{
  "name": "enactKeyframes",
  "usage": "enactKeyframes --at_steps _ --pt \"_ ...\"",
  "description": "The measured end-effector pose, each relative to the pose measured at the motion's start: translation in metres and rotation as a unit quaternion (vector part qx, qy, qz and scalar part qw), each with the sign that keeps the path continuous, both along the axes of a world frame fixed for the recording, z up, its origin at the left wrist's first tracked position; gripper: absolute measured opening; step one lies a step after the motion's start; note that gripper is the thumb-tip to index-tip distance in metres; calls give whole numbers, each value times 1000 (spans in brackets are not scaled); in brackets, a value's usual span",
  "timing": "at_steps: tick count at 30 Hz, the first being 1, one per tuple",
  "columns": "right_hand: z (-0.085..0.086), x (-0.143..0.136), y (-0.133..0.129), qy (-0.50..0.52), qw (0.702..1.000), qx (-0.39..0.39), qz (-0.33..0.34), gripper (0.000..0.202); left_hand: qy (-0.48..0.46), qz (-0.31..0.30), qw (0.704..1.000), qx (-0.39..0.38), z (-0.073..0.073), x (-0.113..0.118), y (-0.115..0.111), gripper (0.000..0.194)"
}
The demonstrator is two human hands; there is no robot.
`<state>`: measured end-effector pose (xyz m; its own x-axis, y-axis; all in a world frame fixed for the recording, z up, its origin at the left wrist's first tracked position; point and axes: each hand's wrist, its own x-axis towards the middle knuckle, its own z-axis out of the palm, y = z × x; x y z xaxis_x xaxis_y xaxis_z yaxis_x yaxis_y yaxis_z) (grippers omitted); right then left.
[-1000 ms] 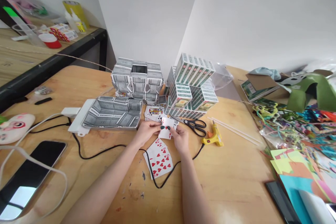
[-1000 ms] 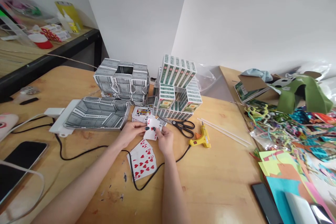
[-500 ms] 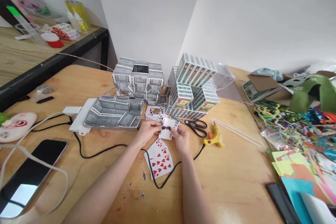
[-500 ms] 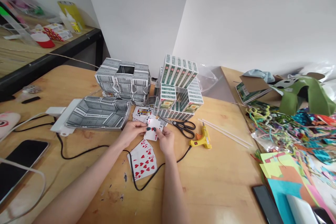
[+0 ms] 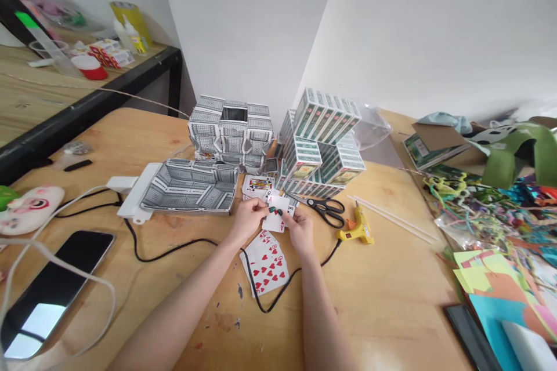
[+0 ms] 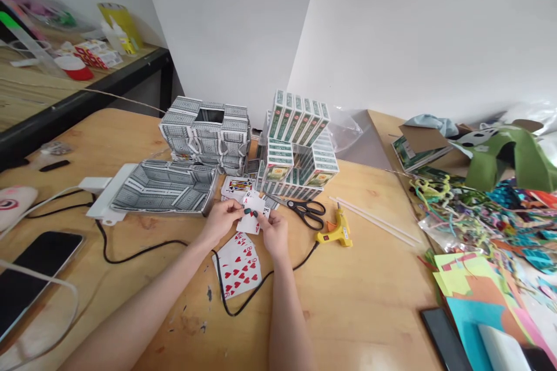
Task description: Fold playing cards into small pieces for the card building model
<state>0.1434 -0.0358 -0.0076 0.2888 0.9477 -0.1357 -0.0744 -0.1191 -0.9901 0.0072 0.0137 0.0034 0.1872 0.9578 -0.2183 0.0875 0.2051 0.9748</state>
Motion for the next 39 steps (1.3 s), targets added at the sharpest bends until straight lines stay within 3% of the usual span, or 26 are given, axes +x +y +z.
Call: enactKeyframes --at_steps 7,20,33,39 --pt "4 -8 1 5 999 -9 35 27 110 45 985 125 -3 4 -12 19" --pt "9 -12 -4 42 997 9 56 23 185 49 967 167 -1 4 -16 30" --pt "9 -14 -4 35 999 6 37 26 179 64 965 179 -5 6 -11 35" --pt "3 -13 -3 24 1000 2 13 27 115 53 976 177 -6 4 -10 37"
